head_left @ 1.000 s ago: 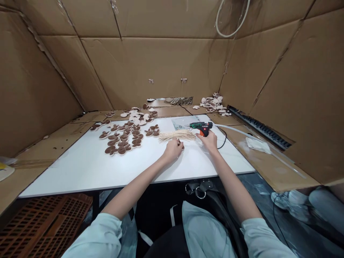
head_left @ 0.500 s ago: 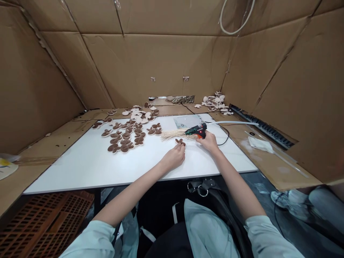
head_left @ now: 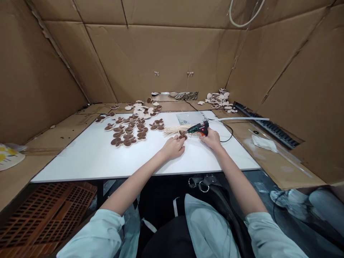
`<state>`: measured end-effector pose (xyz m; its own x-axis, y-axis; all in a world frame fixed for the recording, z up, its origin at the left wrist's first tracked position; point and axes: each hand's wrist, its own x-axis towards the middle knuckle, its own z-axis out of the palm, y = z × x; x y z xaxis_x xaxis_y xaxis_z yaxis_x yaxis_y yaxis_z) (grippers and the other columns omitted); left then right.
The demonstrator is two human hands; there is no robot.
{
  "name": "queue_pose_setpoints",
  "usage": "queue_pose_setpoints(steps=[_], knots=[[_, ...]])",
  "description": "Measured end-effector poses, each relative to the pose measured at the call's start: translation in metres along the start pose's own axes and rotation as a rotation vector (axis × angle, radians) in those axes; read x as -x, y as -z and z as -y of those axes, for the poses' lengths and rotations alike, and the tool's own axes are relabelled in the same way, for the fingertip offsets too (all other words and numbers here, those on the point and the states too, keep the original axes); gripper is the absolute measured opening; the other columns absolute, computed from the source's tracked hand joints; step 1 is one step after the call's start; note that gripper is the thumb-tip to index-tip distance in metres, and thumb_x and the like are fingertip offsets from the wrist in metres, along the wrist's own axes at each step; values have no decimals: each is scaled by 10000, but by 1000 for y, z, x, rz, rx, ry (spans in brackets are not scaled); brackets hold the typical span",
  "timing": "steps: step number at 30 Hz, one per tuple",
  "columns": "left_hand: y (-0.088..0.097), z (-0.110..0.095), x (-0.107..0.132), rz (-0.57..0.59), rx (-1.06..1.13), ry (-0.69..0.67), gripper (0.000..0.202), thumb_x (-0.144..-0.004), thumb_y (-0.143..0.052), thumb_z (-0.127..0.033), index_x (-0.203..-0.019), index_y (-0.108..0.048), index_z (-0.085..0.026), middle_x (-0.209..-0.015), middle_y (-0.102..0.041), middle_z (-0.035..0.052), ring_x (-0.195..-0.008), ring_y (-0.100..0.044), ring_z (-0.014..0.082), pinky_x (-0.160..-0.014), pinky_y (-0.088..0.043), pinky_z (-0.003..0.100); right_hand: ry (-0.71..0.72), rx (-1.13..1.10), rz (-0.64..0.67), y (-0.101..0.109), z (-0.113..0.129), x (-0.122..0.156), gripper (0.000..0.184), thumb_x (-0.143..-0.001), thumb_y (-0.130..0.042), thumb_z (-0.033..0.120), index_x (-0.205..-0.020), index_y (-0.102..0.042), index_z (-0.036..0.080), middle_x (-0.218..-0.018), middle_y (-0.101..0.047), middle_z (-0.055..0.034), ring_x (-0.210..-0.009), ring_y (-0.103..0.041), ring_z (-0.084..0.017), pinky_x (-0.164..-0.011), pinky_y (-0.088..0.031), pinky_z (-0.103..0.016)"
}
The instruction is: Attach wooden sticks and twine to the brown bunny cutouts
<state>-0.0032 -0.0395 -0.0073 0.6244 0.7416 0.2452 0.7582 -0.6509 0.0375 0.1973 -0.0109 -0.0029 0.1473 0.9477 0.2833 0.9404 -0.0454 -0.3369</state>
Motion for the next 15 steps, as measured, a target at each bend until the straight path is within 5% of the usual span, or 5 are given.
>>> queue_pose_setpoints(steps=[15], knots=[[1,0,-1,35,9,16,343,-818,-328,-248,-1081,-491,-99,-836,-611,125,-877,-534,247,-705,-434,350,22,34,37,0,2,0,319,-669,-547,291,-961,-561,163,-816,-666,-91,-790,-604,-254,-609,-388,-272]])
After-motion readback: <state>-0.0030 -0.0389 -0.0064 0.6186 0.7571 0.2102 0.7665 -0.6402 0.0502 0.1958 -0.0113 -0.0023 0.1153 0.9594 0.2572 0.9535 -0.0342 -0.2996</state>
